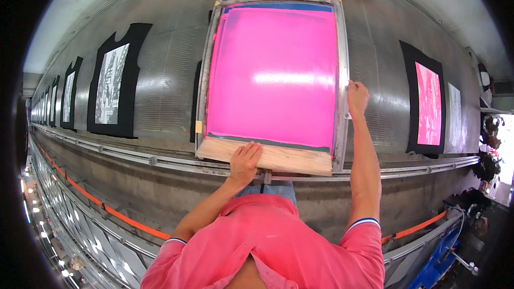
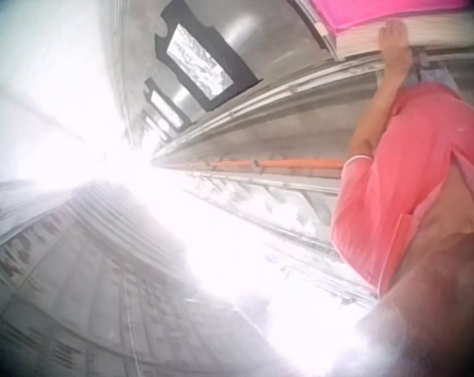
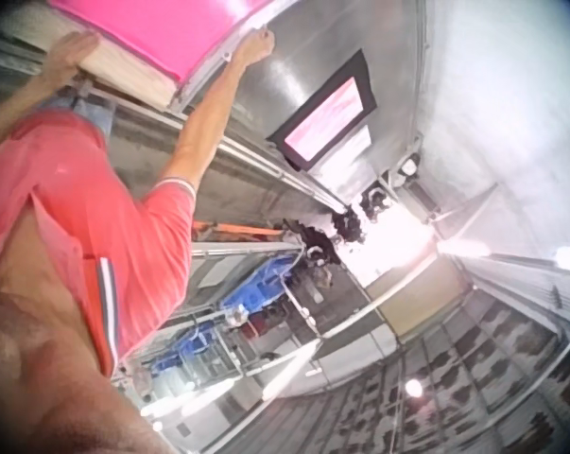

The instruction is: The person mixes pink ink in a small container, then pours it onto a screen printing frame. They use a squeegee to spread the ink across the screen and pull it over a black t-shirt on a conveyor belt, repeating the process on several shirts.

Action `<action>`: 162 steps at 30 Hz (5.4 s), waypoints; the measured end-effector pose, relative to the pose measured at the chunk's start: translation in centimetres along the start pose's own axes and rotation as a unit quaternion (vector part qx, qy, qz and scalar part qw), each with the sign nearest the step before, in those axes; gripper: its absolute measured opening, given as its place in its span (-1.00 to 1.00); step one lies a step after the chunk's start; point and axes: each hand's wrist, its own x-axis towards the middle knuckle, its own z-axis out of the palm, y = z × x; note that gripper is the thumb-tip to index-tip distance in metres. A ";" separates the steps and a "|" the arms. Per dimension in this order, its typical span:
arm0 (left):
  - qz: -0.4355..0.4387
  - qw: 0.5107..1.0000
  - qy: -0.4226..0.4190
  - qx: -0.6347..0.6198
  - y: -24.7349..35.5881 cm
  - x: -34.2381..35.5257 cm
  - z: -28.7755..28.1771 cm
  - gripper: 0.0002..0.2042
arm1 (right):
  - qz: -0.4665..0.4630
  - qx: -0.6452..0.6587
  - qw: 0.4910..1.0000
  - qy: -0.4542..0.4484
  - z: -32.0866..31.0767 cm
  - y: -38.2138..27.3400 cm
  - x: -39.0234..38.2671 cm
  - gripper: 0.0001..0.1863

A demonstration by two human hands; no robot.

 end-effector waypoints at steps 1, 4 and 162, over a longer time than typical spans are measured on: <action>0.009 1.000 0.005 -0.006 -0.3 0.0 -0.6 -0.55 | -0.003 -0.007 1.000 0.005 -0.6 -0.8 -0.5 -0.62; 0.023 0.999 0.016 -0.025 -2.1 -1.0 -2.2 -0.56 | -0.024 -0.001 0.999 0.033 -1.3 -2.7 -2.1 -0.63; -0.105 0.971 -0.137 0.165 -91.5 -3.1 -47.1 -0.72 | -0.423 -0.208 0.865 -0.173 53.4 -70.2 -39.0 -0.77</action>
